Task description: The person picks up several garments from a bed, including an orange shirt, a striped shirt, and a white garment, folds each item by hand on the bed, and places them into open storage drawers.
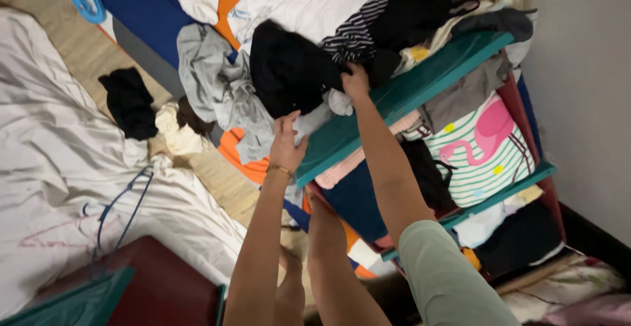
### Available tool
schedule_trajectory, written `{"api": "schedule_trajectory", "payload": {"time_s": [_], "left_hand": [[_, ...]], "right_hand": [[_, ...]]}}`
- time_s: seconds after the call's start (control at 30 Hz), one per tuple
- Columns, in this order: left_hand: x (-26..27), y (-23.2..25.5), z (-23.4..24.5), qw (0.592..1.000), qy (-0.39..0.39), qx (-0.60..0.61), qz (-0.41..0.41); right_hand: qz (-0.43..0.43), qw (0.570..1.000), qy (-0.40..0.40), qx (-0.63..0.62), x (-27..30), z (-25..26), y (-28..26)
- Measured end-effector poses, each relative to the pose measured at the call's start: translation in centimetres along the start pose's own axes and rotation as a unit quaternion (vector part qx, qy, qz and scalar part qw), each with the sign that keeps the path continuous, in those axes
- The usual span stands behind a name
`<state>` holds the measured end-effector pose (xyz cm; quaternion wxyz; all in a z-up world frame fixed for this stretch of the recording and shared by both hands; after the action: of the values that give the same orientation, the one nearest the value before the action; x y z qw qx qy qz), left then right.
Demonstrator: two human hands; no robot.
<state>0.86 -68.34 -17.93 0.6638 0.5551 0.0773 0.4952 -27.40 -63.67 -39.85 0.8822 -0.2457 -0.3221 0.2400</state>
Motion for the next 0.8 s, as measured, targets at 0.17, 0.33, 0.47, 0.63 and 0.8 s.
{"api": "schedule_trajectory", "payload": {"time_s": [0.17,0.33,0.47,0.63,0.8], "left_hand": [[3.2,-0.8,1.2,0.999,0.002,0.014,0.033],[4.3,6.9,5.5,0.998,0.042,0.048,0.012],[5.6,15.0,9.9,0.990,0.101,0.062,-0.070],[9.0,15.2,12.2,0.974,0.164,0.014,-0.155],[15.3,9.8,14.4,0.986,0.111,0.058,-0.106]], "right_hand": [[-0.076,0.866,0.058,-0.490,5.8,4.8,-1.8],[-0.093,0.758,-0.039,-0.644,18.0,11.0,-11.0],[-0.139,0.673,-0.152,-0.711,29.0,14.7,-21.4],[-0.024,0.585,-0.379,-0.716,43.0,17.9,-32.6],[0.010,0.465,-0.561,-0.685,52.3,20.7,-42.3]]}}
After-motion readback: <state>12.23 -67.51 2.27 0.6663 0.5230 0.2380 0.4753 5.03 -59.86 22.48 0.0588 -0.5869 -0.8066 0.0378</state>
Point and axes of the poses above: each hand's wrist, its own x-axis away from the middle knuckle, its own z-axis out of the back of the hand, y = z × x, the point moved 8 cm from there along -x, towards the middle knuckle, and after that the axes turned 4 degrees about -z, right-handed, at the moved point
